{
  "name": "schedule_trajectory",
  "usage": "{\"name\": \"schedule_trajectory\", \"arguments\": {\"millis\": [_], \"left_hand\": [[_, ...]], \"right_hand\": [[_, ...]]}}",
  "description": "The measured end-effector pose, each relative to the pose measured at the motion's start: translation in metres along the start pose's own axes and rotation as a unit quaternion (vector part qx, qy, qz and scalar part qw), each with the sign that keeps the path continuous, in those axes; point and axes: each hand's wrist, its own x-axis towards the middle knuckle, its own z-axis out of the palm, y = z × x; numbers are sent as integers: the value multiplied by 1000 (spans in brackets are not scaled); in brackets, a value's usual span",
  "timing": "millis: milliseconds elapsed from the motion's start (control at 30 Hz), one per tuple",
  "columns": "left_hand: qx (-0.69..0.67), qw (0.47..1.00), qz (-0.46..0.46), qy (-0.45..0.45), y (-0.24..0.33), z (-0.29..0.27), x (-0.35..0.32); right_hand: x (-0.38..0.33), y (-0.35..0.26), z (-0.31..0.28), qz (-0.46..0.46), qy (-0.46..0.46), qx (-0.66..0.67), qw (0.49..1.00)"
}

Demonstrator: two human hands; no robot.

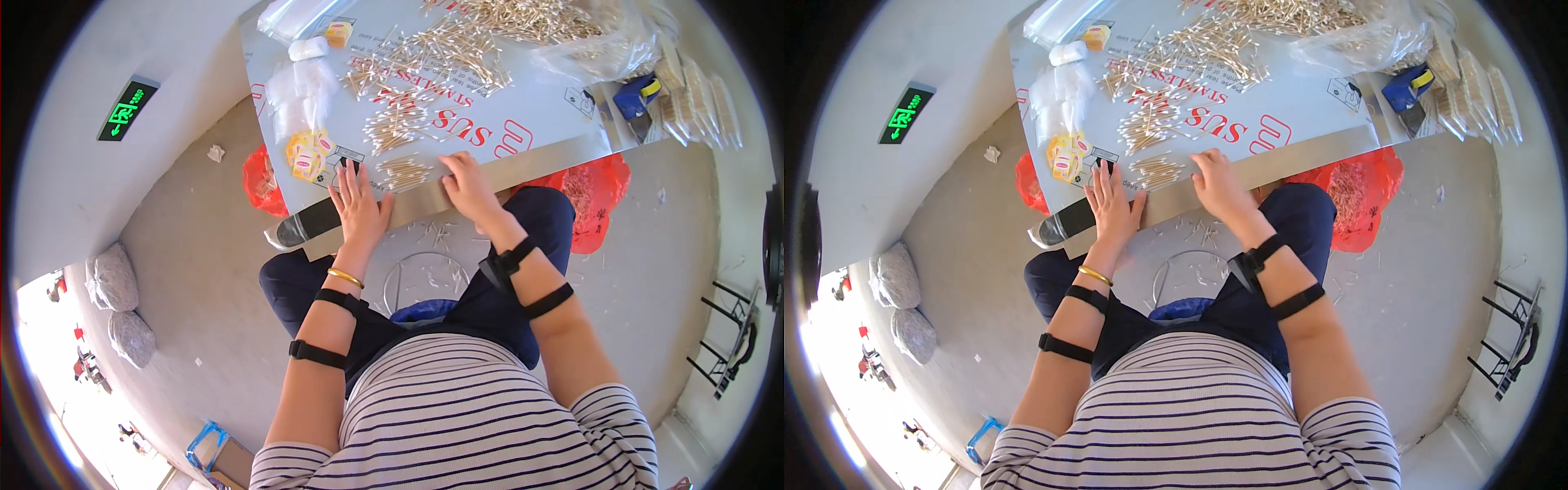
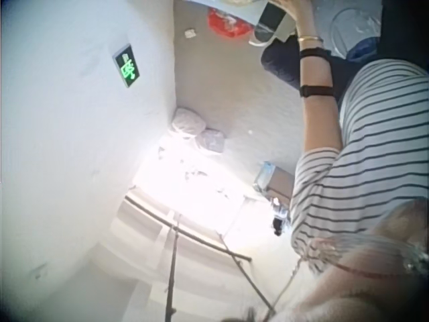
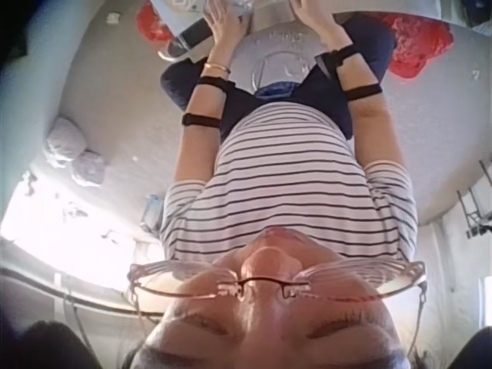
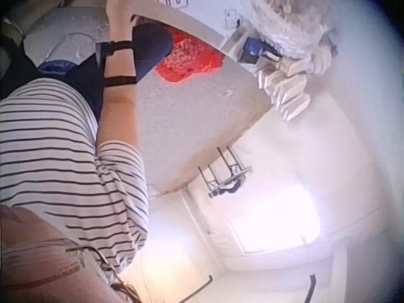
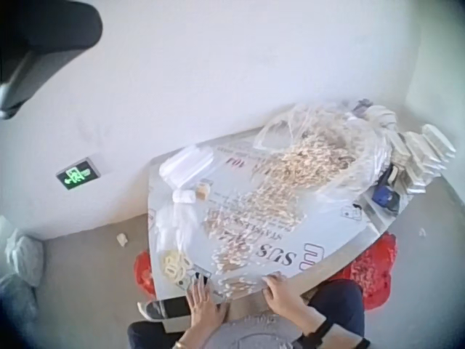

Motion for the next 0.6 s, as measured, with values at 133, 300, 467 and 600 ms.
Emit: {"name": "schedule_trajectory", "arguments": {"millis": [133, 300, 467, 600], "left_hand": [[7, 999, -11, -45, -1, 12, 0], [23, 1000, 10, -18, 2, 15, -1], [9, 1000, 13, -24, 0, 14, -1], [22, 1000, 14, -16, 1, 17, -3]], "right_hand": [[1, -5, 31, 11, 42, -49, 998], [4, -13, 48, -5, 21, 32, 999], [16, -8, 45, -10, 74, 34, 997], [19, -9, 48, -31, 64, -37, 997]]}}
